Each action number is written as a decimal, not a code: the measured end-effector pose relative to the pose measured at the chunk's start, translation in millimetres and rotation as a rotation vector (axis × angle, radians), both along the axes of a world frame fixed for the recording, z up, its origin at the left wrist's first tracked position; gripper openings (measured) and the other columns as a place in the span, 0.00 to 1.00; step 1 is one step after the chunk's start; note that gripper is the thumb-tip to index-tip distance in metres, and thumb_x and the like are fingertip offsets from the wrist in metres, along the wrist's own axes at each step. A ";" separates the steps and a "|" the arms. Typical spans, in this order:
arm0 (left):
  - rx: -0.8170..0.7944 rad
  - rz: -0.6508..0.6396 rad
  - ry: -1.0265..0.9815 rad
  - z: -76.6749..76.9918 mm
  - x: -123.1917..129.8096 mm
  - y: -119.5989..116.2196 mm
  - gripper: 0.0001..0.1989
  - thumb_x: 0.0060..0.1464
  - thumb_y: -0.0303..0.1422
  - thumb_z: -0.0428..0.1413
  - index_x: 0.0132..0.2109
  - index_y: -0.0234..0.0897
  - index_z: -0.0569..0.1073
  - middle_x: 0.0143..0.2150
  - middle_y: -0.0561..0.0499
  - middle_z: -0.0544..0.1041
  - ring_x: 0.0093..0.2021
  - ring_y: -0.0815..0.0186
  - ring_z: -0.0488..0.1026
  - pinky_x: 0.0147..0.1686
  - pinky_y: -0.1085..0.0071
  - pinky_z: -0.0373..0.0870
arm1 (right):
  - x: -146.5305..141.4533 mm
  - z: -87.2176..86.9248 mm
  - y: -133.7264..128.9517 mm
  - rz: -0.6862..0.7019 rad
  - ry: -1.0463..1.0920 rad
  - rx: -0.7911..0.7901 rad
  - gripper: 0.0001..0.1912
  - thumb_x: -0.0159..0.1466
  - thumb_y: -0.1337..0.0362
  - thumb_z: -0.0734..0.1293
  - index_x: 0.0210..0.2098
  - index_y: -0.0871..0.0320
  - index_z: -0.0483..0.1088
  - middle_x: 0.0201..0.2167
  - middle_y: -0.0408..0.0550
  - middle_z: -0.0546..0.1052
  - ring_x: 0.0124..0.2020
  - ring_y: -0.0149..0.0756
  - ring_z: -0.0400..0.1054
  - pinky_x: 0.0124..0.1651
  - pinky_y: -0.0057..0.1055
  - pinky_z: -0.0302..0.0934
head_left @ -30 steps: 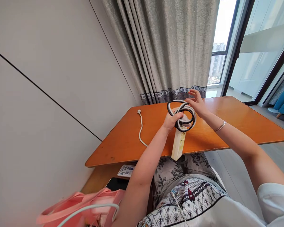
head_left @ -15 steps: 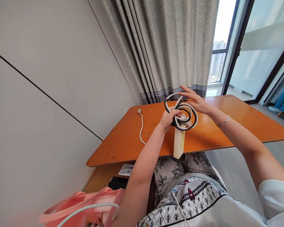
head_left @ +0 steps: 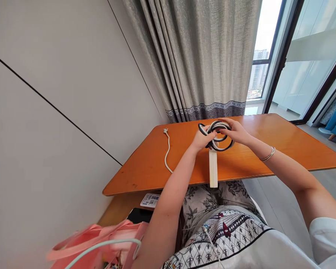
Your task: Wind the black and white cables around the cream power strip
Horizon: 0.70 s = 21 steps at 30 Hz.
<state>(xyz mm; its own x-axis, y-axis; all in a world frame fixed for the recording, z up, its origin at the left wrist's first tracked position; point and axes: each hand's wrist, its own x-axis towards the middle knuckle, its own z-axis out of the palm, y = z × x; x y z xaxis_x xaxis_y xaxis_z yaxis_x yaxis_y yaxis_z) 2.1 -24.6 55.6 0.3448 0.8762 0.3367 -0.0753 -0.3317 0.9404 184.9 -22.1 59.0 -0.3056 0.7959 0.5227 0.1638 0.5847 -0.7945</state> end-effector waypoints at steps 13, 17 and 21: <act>-0.054 0.004 0.147 -3.8 -5.1 7.1 0.14 0.37 0.37 0.67 0.27 0.34 0.72 0.22 0.55 0.70 0.22 0.70 0.67 0.23 0.74 0.65 | -4.7 -10.1 -16.2 -0.400 -0.085 0.186 0.24 0.58 0.62 0.67 0.55 0.53 0.65 0.27 0.42 0.78 0.28 0.41 0.74 0.38 0.36 0.65; 0.000 0.135 0.260 -5.7 -3.3 11.5 0.14 0.41 0.39 0.65 0.26 0.36 0.70 0.23 0.54 0.70 0.25 0.68 0.68 0.27 0.72 0.65 | -7.0 -12.5 -9.8 -0.401 0.021 0.099 0.25 0.56 0.62 0.68 0.54 0.52 0.65 0.25 0.40 0.78 0.28 0.42 0.75 0.37 0.37 0.67; 0.134 0.465 0.421 -9.8 -0.6 13.7 0.17 0.41 0.42 0.67 0.30 0.37 0.69 0.30 0.52 0.73 0.34 0.62 0.72 0.39 0.66 0.70 | -6.5 -16.4 -0.8 -0.417 0.067 0.033 0.30 0.54 0.62 0.69 0.56 0.53 0.63 0.26 0.41 0.78 0.29 0.44 0.75 0.38 0.40 0.69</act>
<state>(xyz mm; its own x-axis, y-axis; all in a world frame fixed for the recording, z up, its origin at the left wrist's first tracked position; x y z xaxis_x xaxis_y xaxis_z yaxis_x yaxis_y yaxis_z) 1.6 -11.0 45.8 0.0658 0.9260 0.3718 0.4715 -0.3572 0.8062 178.3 -22.8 42.6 0.0746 0.8265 0.5580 0.3403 0.5049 -0.7933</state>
